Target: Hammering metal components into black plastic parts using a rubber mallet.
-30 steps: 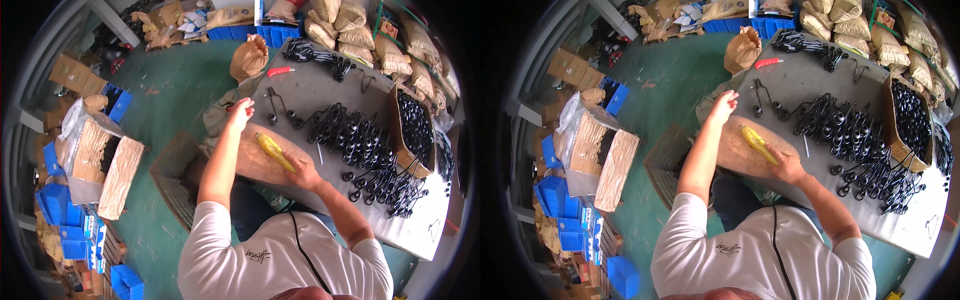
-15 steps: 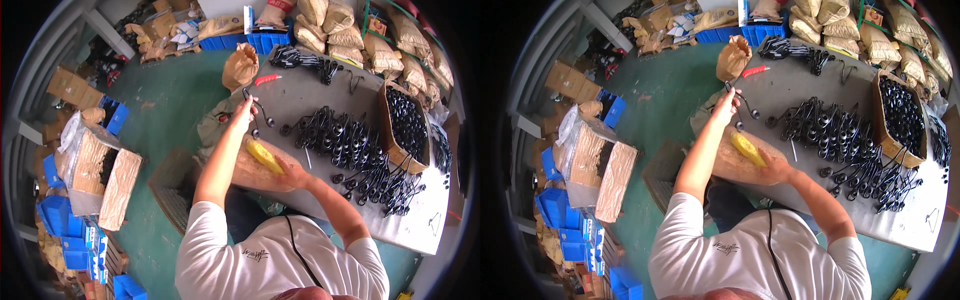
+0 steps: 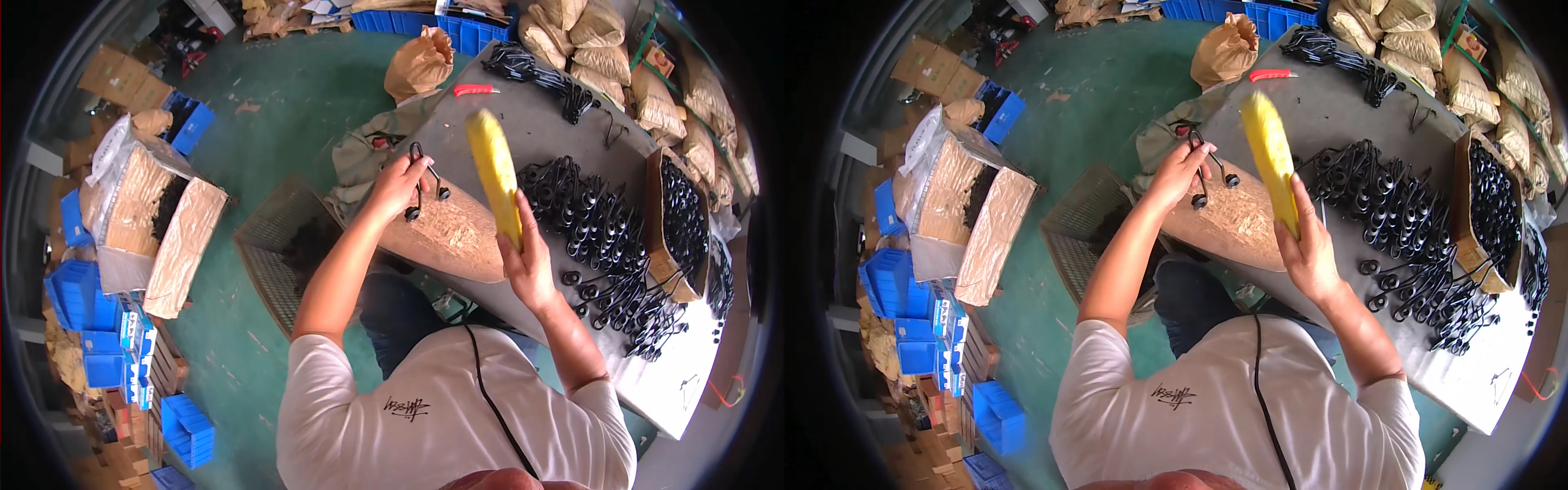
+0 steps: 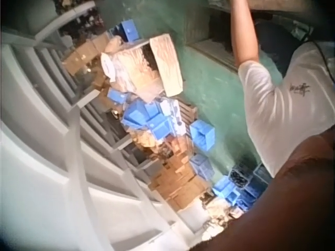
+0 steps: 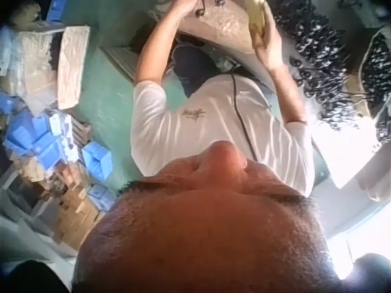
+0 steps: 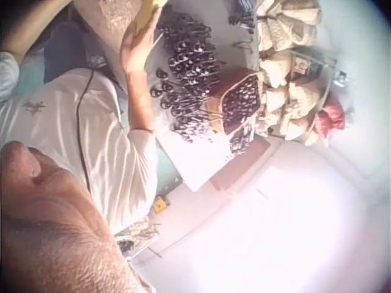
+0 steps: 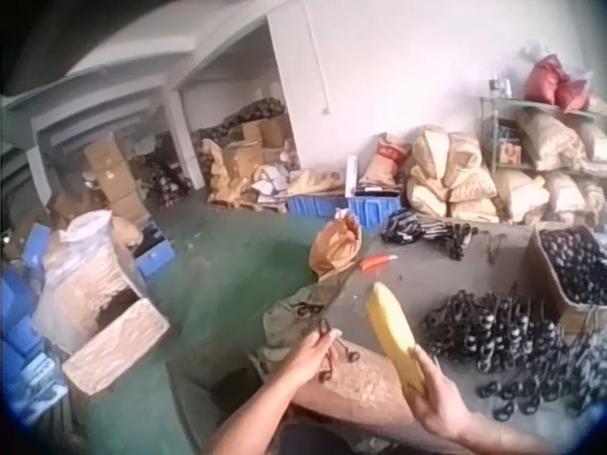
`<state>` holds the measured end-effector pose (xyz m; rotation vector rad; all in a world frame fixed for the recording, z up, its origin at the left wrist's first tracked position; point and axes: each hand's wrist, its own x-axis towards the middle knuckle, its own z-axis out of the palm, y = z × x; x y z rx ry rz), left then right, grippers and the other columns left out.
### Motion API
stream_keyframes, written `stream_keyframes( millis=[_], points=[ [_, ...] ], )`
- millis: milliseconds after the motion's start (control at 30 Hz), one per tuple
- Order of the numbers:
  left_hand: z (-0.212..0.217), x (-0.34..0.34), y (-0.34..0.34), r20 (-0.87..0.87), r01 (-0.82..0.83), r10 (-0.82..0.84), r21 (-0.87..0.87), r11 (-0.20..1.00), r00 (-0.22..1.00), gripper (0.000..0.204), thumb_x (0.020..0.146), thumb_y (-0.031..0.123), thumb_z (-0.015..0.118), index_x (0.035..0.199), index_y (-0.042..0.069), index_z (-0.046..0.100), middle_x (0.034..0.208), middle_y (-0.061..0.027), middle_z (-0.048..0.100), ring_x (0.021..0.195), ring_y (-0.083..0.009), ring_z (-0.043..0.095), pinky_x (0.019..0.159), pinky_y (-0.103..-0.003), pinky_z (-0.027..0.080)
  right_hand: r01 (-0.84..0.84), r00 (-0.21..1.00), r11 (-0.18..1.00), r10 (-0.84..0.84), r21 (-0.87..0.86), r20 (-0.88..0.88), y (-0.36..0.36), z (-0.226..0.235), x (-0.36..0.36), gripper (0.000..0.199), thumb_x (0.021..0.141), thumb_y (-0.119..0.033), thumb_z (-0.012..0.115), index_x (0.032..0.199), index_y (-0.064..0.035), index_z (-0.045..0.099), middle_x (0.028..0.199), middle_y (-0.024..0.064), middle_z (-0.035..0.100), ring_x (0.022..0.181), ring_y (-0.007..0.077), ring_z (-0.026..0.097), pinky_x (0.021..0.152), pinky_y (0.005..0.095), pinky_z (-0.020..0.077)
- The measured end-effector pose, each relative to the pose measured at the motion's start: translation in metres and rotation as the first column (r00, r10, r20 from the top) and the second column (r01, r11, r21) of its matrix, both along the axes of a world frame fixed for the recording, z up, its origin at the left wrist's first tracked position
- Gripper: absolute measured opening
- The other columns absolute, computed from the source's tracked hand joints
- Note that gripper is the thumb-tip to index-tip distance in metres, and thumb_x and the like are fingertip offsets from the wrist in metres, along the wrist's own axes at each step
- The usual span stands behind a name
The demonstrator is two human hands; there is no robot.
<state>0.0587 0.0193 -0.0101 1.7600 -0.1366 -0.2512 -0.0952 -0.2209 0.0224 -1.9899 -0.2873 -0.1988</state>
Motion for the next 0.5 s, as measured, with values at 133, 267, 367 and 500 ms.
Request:
stream_keyframes(
  millis=[133, 267, 367, 500],
  points=[
    [0.003, 0.002, -0.002, 0.059, -0.063, 0.054, 0.163, 0.985, 0.997, 0.029, 0.101, 0.034, 0.053, 0.104, 0.007, 0.062, 0.07, -0.0059, 0.063, 0.057, -0.0125, 0.057, 0.056, -0.029, 0.046, 0.132, 0.989, 0.99, -0.134, 0.039, 0.054, 0.021, 0.0, 0.021, 0.067, 0.094, -0.002, 0.056, 0.152, -0.003, 0.023, 0.132, 0.0266, 0.054, 0.116, 0.0331, 0.06, 0.094, 0.0374, 0.0487],
    [0.002, 0.001, -0.002, 0.307, -0.174, 0.044, 0.407, 0.897, 0.951, 0.032, 0.1, 0.038, 0.054, 0.108, 0.007, 0.06, 0.08, -0.0093, 0.065, 0.072, -0.0184, 0.062, 0.068, -0.035, 0.049, 0.065, 0.998, 0.944, -0.061, -0.324, 0.022, 0.038, -0.052, 0.05, 0.076, 0.092, -0.01, 0.059, 0.155, -0.0199, 0.019, 0.118, 0.0317, 0.059, 0.095, 0.0464, 0.064, 0.082, 0.048, 0.0527],
    [0.001, 0.001, -0.005, 0.351, -0.22, 0.057, 0.443, 0.869, 0.935, 0.03, 0.1, 0.036, 0.055, 0.109, 0.008, 0.06, 0.088, -0.0111, 0.069, 0.081, -0.0212, 0.066, 0.075, -0.036, 0.05, -0.034, 0.967, 0.921, -0.068, -0.389, -0.245, 0.032, -0.081, 0.06, 0.075, 0.092, -0.016, 0.059, 0.155, -0.0234, 0.019, 0.112, 0.0306, 0.062, 0.091, 0.0447, 0.065, 0.08, 0.0481, 0.0525],
    [0.001, -0.001, -0.006, 0.349, -0.151, 0.053, 0.26, 0.954, 0.936, 0.02, 0.1, 0.025, 0.057, 0.108, 0.007, 0.059, 0.087, -0.0064, 0.068, 0.066, -0.011, 0.062, 0.065, -0.03, 0.051, 0.055, 0.881, 0.995, -0.09, -0.088, -0.464, 0.011, -0.063, 0.069, 0.069, 0.093, -0.018, 0.059, 0.154, -0.0223, 0.027, 0.104, 0.0275, 0.065, 0.089, 0.0373, 0.067, 0.079, 0.0412, 0.0525]
  ],
)
